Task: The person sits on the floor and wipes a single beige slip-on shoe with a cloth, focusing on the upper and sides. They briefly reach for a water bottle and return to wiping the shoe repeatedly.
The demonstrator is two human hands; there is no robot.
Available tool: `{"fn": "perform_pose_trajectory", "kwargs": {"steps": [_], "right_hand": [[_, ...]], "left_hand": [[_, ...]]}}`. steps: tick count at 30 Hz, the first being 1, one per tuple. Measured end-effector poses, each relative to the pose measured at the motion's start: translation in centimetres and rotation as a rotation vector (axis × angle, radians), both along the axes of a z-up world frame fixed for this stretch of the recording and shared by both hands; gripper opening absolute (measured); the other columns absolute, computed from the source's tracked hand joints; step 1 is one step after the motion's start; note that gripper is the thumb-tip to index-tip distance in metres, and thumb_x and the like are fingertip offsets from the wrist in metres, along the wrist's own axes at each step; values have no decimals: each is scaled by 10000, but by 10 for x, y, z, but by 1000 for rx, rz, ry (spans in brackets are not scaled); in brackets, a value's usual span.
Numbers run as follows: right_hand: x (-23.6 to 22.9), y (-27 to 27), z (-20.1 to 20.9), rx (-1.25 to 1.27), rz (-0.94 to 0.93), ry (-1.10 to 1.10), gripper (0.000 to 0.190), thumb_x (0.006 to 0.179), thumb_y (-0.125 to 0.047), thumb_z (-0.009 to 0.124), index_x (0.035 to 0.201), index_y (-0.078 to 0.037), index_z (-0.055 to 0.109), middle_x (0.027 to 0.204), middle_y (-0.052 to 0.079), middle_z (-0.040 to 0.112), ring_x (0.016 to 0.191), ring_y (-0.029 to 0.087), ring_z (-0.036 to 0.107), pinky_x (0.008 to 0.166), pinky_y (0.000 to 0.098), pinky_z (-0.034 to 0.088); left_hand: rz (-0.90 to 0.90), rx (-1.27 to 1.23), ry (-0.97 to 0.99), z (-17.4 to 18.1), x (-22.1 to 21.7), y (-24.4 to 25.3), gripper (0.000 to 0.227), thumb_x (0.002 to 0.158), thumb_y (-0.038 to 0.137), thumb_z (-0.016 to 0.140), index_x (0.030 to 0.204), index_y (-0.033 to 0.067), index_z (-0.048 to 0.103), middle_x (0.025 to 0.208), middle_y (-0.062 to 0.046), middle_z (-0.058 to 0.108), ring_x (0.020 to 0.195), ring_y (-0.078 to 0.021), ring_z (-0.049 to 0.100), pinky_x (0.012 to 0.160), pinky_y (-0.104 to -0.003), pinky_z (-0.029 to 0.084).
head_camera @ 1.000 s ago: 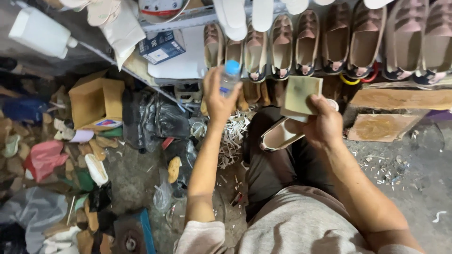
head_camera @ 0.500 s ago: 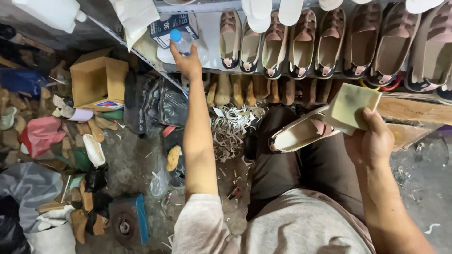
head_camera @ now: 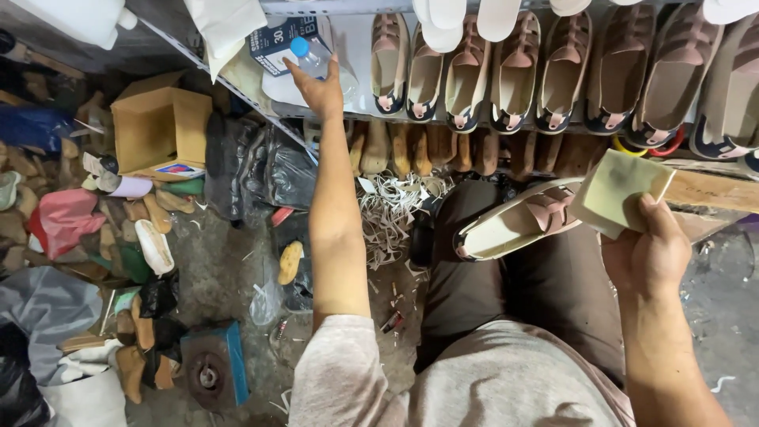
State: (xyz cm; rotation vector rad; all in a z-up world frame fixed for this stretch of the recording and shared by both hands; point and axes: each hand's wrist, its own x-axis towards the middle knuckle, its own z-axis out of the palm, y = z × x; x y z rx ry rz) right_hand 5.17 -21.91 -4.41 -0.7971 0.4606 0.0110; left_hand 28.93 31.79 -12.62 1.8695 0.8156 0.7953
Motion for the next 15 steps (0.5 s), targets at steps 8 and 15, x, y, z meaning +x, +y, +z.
{"fn": "perform_pose_trajectory", "kwargs": {"steps": [8,15], "right_hand": [[11,-6,3,6,-30,28,274,988,-146,515,1204,-52,658,1100,37,732,1046,216,719,820,405,613],[17,-17,-2,66,-230,225,448,839,-117,652,1279,-73,725,1203,82,823,1106,258,806,897,435,694]], "left_hand": [[-41,46,-485,116,-135,-181,302,1025,320,589,1149,46,607,1032,-44,635,733,-92,531,622,-200,450],[-392,460,-116,247,-340,-436,573,1006,707,570,965,136,583,797,-49,577,678,-225,561,671,-370,474]]}}
